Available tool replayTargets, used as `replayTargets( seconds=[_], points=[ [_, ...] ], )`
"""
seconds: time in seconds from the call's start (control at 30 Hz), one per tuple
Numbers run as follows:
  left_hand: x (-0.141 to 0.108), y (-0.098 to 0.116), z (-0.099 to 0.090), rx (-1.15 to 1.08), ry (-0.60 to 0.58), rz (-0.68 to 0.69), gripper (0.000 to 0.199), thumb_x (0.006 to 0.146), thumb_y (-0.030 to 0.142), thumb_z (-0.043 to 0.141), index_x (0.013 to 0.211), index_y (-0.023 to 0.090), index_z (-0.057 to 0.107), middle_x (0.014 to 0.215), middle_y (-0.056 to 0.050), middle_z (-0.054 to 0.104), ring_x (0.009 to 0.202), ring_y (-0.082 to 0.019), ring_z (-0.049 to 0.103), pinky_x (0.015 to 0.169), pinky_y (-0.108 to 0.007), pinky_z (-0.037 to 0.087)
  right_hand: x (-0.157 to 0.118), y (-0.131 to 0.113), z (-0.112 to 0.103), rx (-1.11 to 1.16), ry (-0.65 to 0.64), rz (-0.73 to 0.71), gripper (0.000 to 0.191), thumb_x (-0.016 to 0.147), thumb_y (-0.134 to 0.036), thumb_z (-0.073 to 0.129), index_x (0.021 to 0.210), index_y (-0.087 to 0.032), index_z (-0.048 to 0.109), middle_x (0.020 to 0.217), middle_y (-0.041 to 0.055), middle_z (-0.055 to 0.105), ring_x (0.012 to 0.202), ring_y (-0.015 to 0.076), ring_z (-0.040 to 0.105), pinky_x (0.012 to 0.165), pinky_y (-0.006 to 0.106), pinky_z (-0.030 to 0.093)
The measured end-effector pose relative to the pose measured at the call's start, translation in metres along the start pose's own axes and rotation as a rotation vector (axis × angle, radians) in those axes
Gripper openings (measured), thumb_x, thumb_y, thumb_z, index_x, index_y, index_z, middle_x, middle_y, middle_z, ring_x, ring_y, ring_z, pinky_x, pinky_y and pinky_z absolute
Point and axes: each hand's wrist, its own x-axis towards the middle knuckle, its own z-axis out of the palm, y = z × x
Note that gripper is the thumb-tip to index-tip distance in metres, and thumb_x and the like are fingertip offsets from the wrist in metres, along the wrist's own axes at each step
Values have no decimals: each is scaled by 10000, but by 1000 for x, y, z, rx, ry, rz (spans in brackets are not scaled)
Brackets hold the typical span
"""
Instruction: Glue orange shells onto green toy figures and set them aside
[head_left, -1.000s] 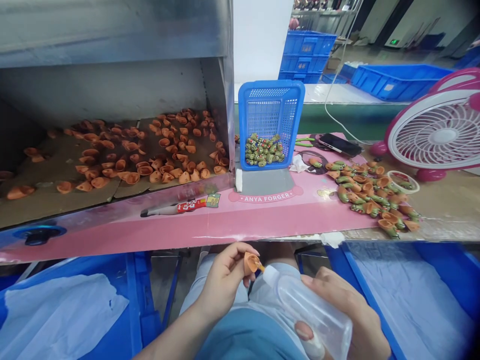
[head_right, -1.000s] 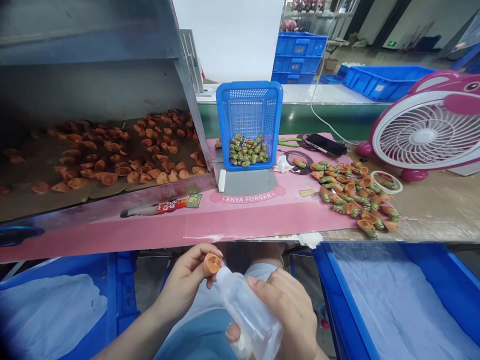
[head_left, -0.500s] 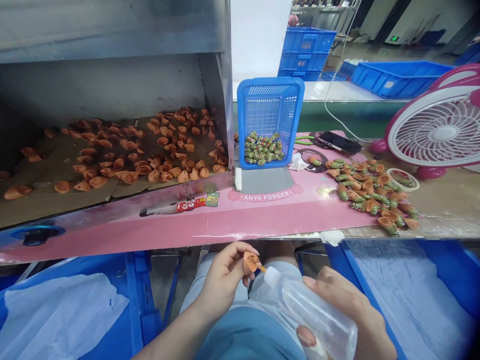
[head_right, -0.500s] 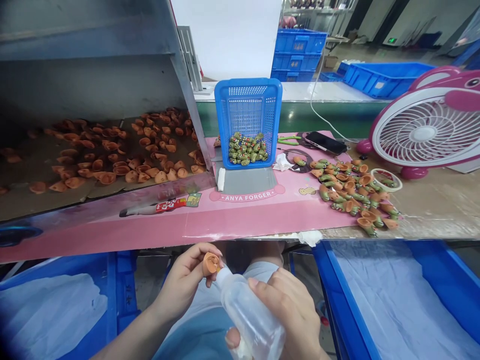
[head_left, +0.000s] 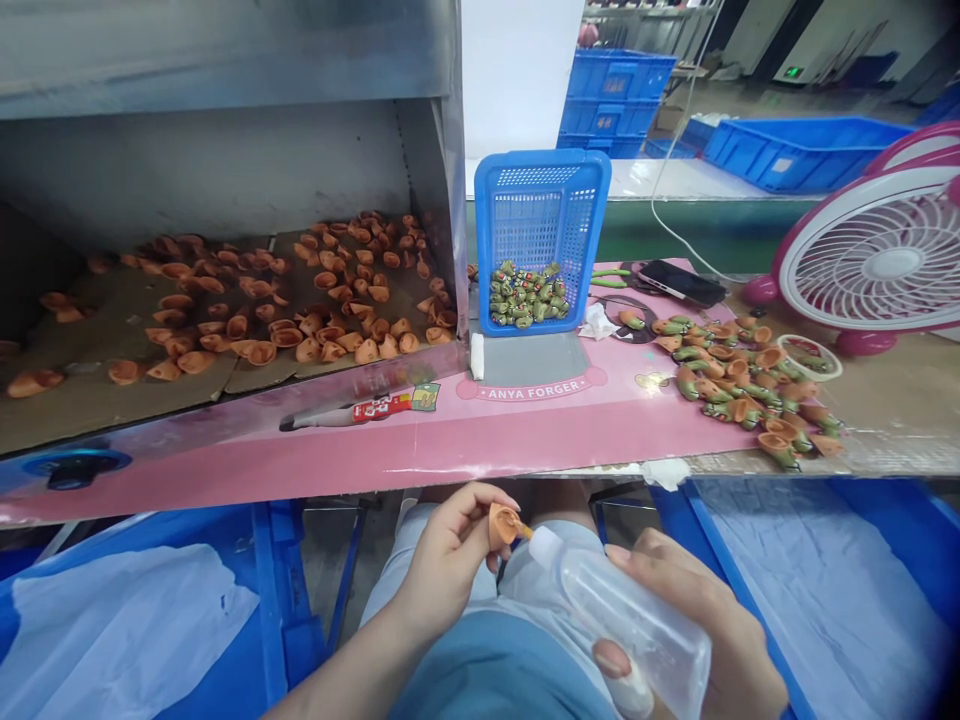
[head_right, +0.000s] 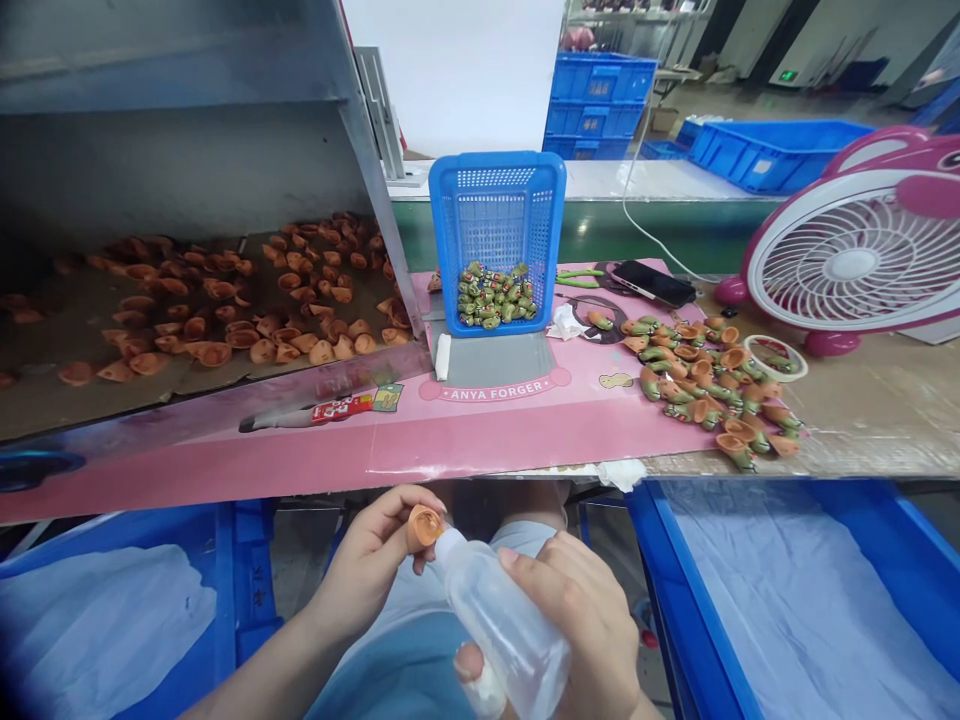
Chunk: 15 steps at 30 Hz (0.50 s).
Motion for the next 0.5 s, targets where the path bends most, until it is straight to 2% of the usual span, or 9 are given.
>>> replayTargets(
  seconds=[0.1, 0.23, 0.5],
  points=[
    [0, 0, 0, 9, -4, 5, 78, 761, 221, 516, 804, 160, 541, 689, -19, 554, 539, -93, 459, 469, -199, 374, 2, -2, 3, 77, 85, 8, 448, 618, -193, 601, 1043, -64, 543, 648, 67, 535, 474, 135, 425, 384, 278, 318],
    [0, 0, -1, 12, -2, 1, 79, 760, 220, 517, 804, 159, 541, 690, -19, 555, 531, -90, 454, 467, -199, 372, 3, -4, 4, 88, 58, 31, 423, 656, -222, 588, 1052, -80, 541, 633, 57, 526, 495, 144, 444, 399, 283, 339],
    [1, -1, -1, 0, 2, 6, 84, 754, 226, 525, 807, 166, 549, 689, -25, 586, 550, -104, 470, 478, -204, 378, 3, -4, 3, 110, 22, 67, 409, 644, -233, 601, 1027, -102, 543, 608, 34, 507, 457, 118, 399, 396, 262, 299]
  ],
)
